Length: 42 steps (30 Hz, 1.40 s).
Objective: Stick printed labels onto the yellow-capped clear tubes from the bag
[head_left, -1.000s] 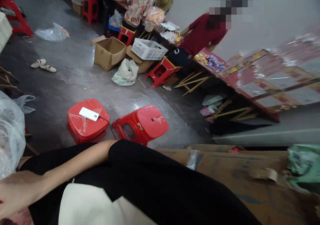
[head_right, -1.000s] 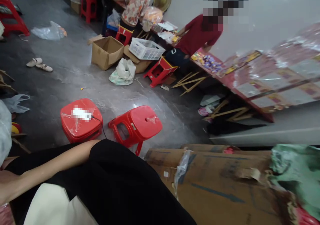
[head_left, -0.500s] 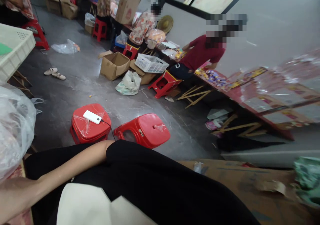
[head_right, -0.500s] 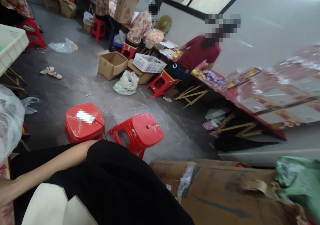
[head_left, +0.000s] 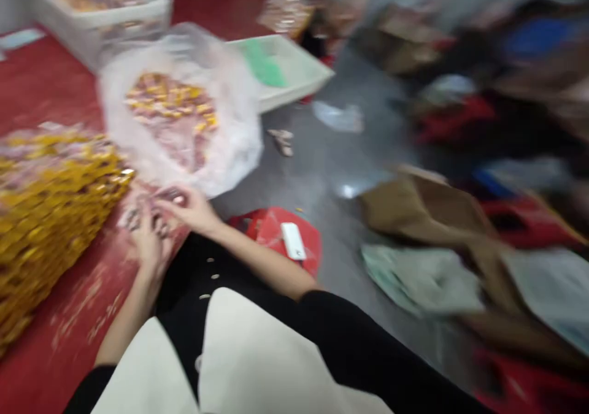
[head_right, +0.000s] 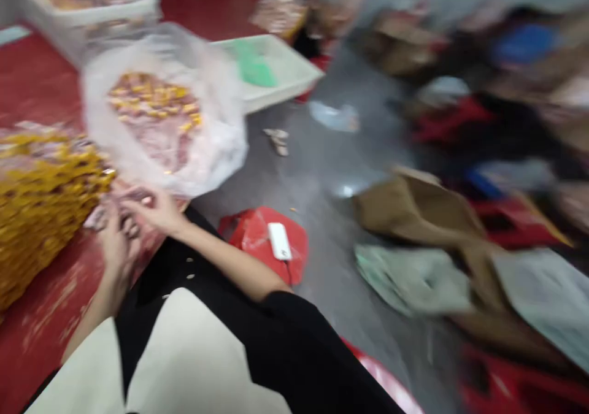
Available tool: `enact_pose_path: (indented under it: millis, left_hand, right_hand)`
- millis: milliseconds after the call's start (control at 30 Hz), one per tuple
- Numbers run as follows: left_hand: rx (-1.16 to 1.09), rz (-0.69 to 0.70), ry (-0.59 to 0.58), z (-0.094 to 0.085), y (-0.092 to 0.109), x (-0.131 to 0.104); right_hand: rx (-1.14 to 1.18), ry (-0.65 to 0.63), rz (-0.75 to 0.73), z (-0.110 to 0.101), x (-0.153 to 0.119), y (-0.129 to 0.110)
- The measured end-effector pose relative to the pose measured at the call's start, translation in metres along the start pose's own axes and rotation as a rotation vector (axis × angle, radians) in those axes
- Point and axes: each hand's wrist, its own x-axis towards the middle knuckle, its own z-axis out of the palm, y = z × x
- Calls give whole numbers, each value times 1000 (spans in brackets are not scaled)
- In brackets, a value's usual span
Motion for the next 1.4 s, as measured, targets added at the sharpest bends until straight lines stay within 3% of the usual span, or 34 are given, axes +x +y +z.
enact_pose_path:
  millis: [100, 133, 267, 433, 567, 867, 1000, 1133, 1200, 1300, 1400]
  left_hand:
    - [-139, 279, 183, -34, -6, 28]
    - [-172, 305, 211, -42, -8, 34]
    - [-298, 305, 278, -61, -14, 35]
    - [-374, 285, 336, -71, -10, 31]
    - [-357, 298, 362, -67, -13, 38]
    - [-192, 229, 340, -46, -36, 48]
    - [-69, 276, 373, -38, -48, 50]
    - [77, 400, 392, -29, -58, 52]
    - [88, 449, 397, -24, -60, 53]
    - [11, 422, 447, -16, -56, 56]
    - [-79, 324, 509, -12, -50, 60]
  right_hand:
    - [-19, -38, -35, 2, 14, 21]
    - [-27, -49, -27, 4, 17, 30]
    - [-31, -184, -16, 7, 14, 53]
    - [-152, -274, -188, -7, -4, 57]
    - [-175, -225, -296, -21, -10, 59]
    - [-449, -167, -639, -54, 9, 62]
    - [-431, -54, -587, -63, 3, 62]
    - [-305, -79, -422, -65, -5, 62]
    - [-309, -35, -450, -66, -6, 63]
    - [-289, 63, -516, -68, -4, 64]
    - [-128, 109, -390, -72, 0, 66]
